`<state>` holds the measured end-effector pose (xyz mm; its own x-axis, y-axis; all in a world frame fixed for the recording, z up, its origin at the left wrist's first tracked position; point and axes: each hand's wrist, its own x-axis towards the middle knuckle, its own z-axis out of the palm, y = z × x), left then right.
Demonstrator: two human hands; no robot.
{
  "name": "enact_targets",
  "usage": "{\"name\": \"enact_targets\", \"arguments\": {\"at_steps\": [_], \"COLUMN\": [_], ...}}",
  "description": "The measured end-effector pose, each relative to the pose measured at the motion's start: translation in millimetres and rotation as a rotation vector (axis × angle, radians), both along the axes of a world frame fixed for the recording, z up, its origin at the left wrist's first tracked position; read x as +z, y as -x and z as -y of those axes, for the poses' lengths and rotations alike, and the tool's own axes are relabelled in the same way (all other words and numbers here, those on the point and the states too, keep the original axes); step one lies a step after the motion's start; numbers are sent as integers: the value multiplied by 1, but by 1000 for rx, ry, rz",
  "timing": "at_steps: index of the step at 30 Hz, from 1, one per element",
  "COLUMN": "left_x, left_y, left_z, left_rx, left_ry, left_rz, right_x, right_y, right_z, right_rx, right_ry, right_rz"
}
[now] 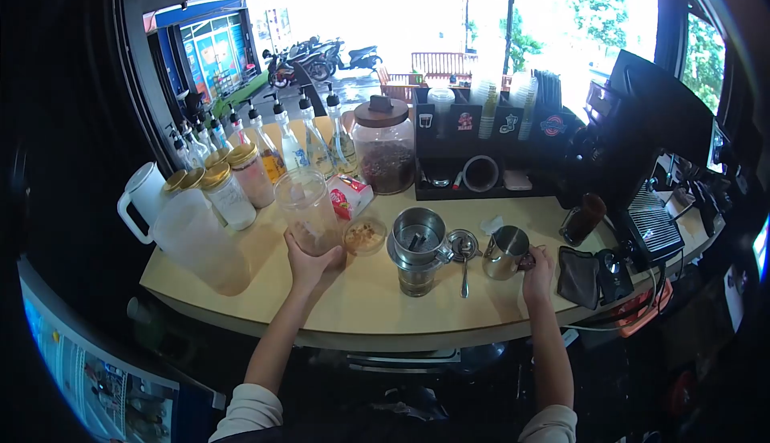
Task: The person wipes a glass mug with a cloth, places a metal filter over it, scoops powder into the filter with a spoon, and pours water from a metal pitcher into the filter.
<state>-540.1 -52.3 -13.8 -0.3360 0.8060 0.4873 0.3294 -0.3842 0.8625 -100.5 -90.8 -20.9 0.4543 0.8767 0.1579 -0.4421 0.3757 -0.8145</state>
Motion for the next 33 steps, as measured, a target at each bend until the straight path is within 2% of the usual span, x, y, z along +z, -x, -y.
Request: {"name": "enact_targets", "arguments": {"at_steps": [2, 4, 5, 6, 8, 10, 12, 14, 16, 20, 22, 23, 24, 26, 27, 31, 33], "left_x": [-2, 1, 3, 4, 2, 2, 3, -3, -7, -2, -5, -6, -6, -3, -1, 0, 0], "left_y": [4, 6, 5, 4, 3, 3, 3, 5, 7, 6, 8, 8, 8, 9, 10, 11, 10], "left_z": [0, 2, 5, 7, 7, 10, 16, 16, 18, 23, 20, 20, 21, 22, 23, 23, 21], "left_rx": [-15, -25, -22, -19, -26, -23, 82, 61, 40, -45, -120, -126, -120, -99, -97, -111, -113], "left_ry": [-54, -105, -102, -98, -101, -106, -19, -14, -2, -70, -161, -168, -170, -160, -161, -227, -241], "left_rz": [-11, -16, 41, 100, 127, 147, -28, -64, -101, -184, -161, -151, -153, -265, -264, -354, -355], "right_x": [6, 14, 21, 36, 83, 135, 171, 193, 199, 184, 190, 192, 189, 165, 139, 89, 81], "right_y": [-5, -29, -42, -38, -11, 49, 111, 167, 211, 263, 279, 282, 287, 299, 308, 316, 313], "right_z": [-2, -14, -24, -30, -31, -25, -17, -6, 3, -23, -41, -43, -48, -74, -98, -122, -124], "right_rx": [-4, -40, -65, -68, -380, -247, 46, 310, 487, 630, 870, 1044, 1045, 1025, 1055, 1071, 1035], "right_ry": [61, 181, 236, 233, -120, -266, -310, -509, -607, -701, -809, -459, -467, -368, -710, -783, -959], "right_rz": [66, 640, 838, 843, 1504, 1423, 1338, 1385, 1491, 1505, 1725, 1840, 1841, 2253, 2480, 2411, 2352]}}
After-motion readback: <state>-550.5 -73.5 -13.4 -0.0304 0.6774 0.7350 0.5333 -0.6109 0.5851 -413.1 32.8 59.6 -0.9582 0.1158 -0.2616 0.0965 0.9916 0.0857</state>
